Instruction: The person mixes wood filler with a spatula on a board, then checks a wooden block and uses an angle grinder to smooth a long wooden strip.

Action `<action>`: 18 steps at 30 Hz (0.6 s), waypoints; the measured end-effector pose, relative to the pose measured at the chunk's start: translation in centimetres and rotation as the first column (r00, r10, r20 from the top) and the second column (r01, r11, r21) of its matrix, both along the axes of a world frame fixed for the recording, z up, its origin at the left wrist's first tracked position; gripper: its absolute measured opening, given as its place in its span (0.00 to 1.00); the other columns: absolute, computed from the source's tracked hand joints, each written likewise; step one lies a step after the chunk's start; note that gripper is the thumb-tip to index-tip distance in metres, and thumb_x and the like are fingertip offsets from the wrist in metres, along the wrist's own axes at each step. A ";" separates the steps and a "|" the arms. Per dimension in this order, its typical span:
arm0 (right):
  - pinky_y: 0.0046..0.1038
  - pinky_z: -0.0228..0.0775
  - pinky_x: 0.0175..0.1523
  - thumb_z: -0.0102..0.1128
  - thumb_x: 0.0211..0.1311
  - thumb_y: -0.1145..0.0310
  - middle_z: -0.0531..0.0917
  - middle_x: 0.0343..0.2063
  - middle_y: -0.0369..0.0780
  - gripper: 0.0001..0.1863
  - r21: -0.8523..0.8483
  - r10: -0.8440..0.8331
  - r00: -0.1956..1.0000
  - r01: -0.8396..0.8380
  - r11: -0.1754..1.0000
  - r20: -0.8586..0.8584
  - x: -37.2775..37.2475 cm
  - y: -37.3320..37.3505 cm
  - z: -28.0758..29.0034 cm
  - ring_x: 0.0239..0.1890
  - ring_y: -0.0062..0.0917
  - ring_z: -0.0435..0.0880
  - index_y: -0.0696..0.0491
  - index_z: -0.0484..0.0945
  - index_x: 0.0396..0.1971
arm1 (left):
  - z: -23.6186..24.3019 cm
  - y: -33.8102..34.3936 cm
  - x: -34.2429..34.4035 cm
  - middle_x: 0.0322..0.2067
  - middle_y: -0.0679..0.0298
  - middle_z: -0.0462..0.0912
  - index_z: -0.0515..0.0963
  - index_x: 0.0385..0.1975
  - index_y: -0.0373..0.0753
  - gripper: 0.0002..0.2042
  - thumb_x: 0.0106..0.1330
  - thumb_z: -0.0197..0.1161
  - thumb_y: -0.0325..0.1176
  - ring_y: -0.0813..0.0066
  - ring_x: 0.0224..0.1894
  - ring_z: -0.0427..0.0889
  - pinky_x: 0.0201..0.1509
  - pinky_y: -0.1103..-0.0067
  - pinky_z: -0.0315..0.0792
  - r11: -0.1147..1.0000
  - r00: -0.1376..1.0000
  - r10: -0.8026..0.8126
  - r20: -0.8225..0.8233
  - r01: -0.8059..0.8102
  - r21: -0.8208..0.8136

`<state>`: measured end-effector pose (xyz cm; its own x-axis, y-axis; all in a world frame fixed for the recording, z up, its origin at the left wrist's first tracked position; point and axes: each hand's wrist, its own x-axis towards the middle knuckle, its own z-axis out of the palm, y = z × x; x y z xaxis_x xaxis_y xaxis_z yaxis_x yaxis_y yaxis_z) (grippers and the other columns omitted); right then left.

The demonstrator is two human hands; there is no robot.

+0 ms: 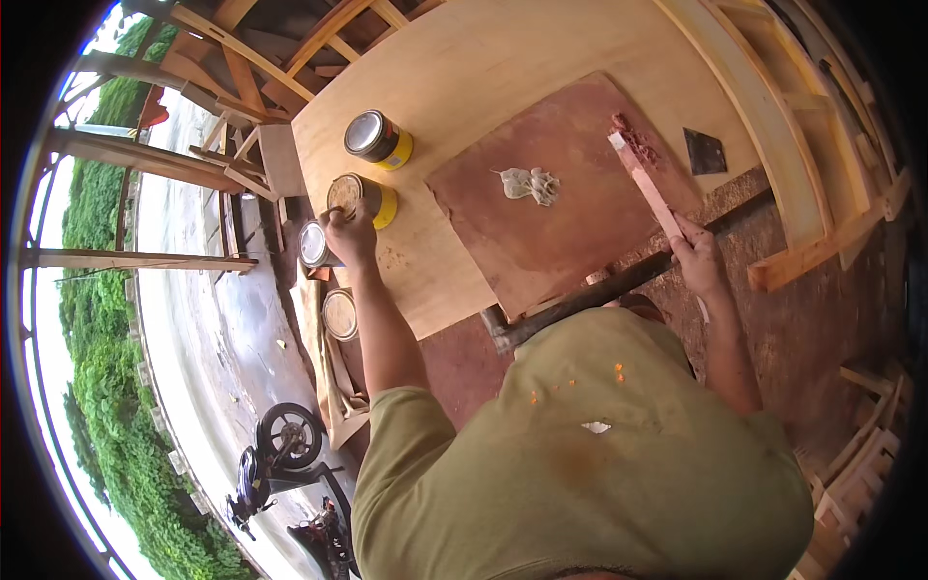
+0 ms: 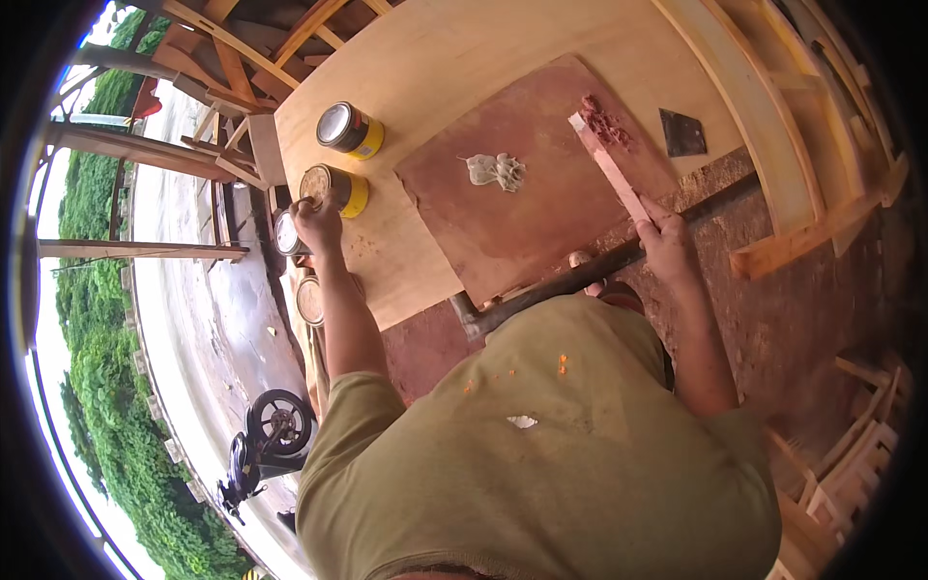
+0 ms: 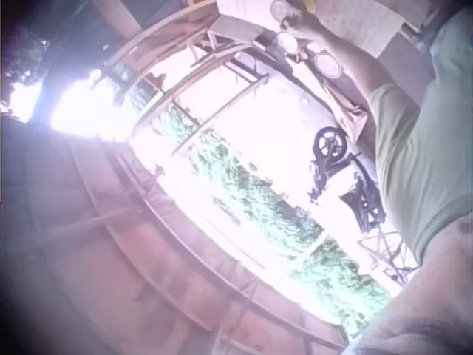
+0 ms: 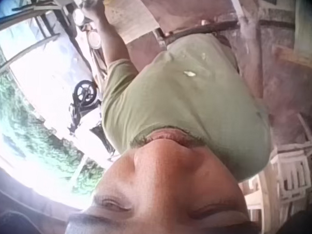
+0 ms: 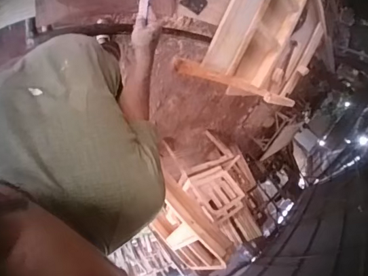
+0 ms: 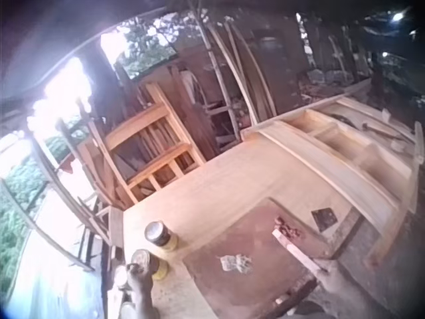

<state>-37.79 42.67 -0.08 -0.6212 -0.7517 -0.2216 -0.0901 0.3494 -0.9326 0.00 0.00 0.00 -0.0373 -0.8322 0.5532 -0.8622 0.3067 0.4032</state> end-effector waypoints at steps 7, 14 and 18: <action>0.32 0.75 0.38 0.56 0.67 0.71 0.83 0.26 0.41 0.17 -0.073 -0.131 0.968 0.117 0.990 -0.214 0.6 0.9 -3.0 0.29 0.24 0.80 0.57 0.79 0.54 | 4.2 -4.3 -1.4 0.33 0.51 0.87 0.85 0.40 0.34 0.30 0.51 0.72 0.59 0.58 0.32 0.85 0.35 0.65 0.78 0.828 0.911 -0.278 0.304 0.067 0.557; 0.37 0.76 0.40 0.51 0.63 0.72 0.85 0.29 0.48 0.15 -0.004 -0.098 0.973 0.100 0.995 -0.207 1.0 1.6 0.2 0.33 0.36 0.87 0.55 0.79 0.48 | -1.4 -11.0 -2.1 0.62 0.45 0.71 0.75 0.57 0.25 0.45 0.63 0.50 0.70 0.45 0.59 0.75 0.65 0.60 0.66 0.852 0.881 -0.230 0.413 -0.022 0.522; 0.35 0.75 0.38 0.52 0.64 0.72 0.84 0.29 0.46 0.10 0.059 -0.151 0.987 0.154 0.986 -0.055 0.8 2.4 1.7 0.32 0.33 0.85 0.56 0.78 0.43 | -0.4 -7.6 -2.0 0.57 0.54 0.78 0.77 0.58 0.37 0.36 0.68 0.43 0.64 0.53 0.57 0.77 0.63 0.62 0.68 0.875 0.880 -0.227 0.417 -0.005 0.485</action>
